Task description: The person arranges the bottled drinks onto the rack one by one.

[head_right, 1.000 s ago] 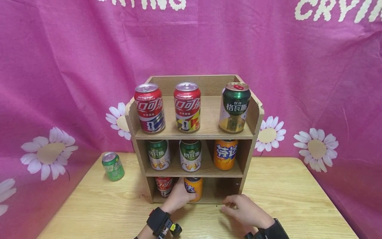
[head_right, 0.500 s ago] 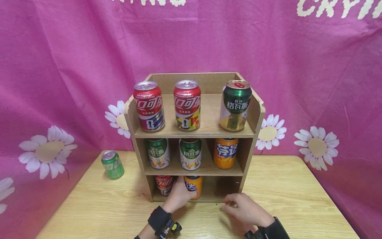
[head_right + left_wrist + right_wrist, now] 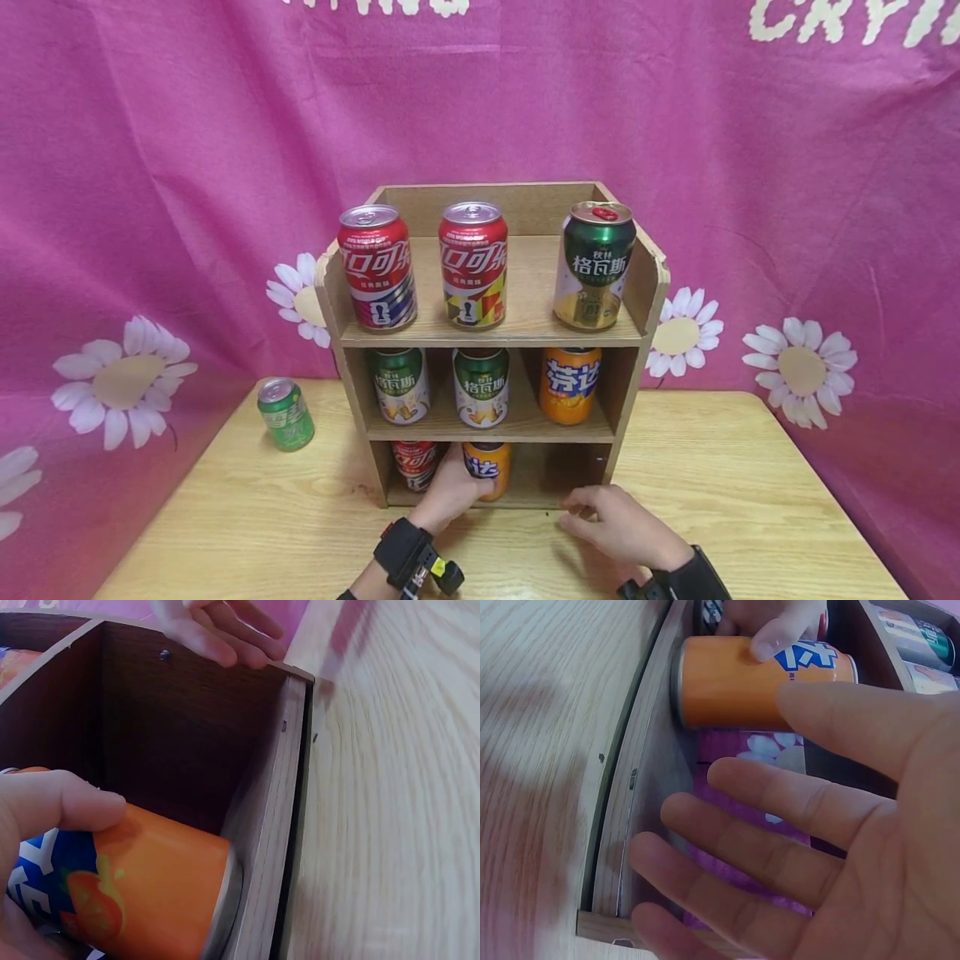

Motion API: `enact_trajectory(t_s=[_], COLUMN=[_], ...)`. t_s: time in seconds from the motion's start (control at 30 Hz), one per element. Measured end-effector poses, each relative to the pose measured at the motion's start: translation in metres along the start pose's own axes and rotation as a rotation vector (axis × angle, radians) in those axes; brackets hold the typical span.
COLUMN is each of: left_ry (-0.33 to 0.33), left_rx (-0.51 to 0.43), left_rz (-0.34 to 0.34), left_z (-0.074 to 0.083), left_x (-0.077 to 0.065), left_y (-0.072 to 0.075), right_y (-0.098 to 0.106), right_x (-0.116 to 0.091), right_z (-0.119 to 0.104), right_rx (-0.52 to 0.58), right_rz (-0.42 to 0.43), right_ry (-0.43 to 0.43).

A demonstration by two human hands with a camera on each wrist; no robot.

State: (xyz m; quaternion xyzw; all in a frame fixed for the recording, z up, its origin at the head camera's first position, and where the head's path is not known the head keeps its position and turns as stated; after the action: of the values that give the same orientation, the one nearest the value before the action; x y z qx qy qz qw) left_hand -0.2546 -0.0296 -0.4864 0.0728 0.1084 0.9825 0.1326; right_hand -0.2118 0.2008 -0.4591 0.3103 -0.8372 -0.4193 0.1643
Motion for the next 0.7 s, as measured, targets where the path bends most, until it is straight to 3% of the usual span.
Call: enact_trajectory(t_s=[0.2, 0.47, 0.53, 0.7], left_ry=[-0.021, -0.024, -0.020, 0.008], left_rx=[0.099, 0.251, 0.238, 0.094], left_rz=[0.035, 0.149, 0.148, 0.057], left_z=[-0.0007, 0.0016, 0.0021, -0.0006], left_x=[0.0005, -0.0013, -0.0015, 0.0000], left_y=[-0.0010, -0.0026, -0.0024, -0.0011], right_y=[0.0003, 0.0012, 0.0014, 0.0018], right_x=[-0.0006, -0.0012, -0.0012, -0.0013], right_z=[-0.0013, -0.0036, -0.0033, -0.0024], right_rx=[0.016, 0.034, 0.035, 0.028], right_rz=[-0.021, -0.041, -0.040, -0.028], right_ry=[-0.031, -0.049, -0.052, -0.043])
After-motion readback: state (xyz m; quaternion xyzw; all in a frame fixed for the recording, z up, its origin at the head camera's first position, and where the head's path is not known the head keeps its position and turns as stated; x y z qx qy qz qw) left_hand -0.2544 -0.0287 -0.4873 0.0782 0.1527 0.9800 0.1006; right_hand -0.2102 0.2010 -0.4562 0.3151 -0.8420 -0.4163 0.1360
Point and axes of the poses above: each hand's wrist, its own x-axis towards the middle knuckle, its own y-axis out of the back of the hand, z = x × y, the point moved 3 cm from there along x, towards the middle knuckle, and after that the axes turned 7 degrees about -z, right-handed, at the moved point
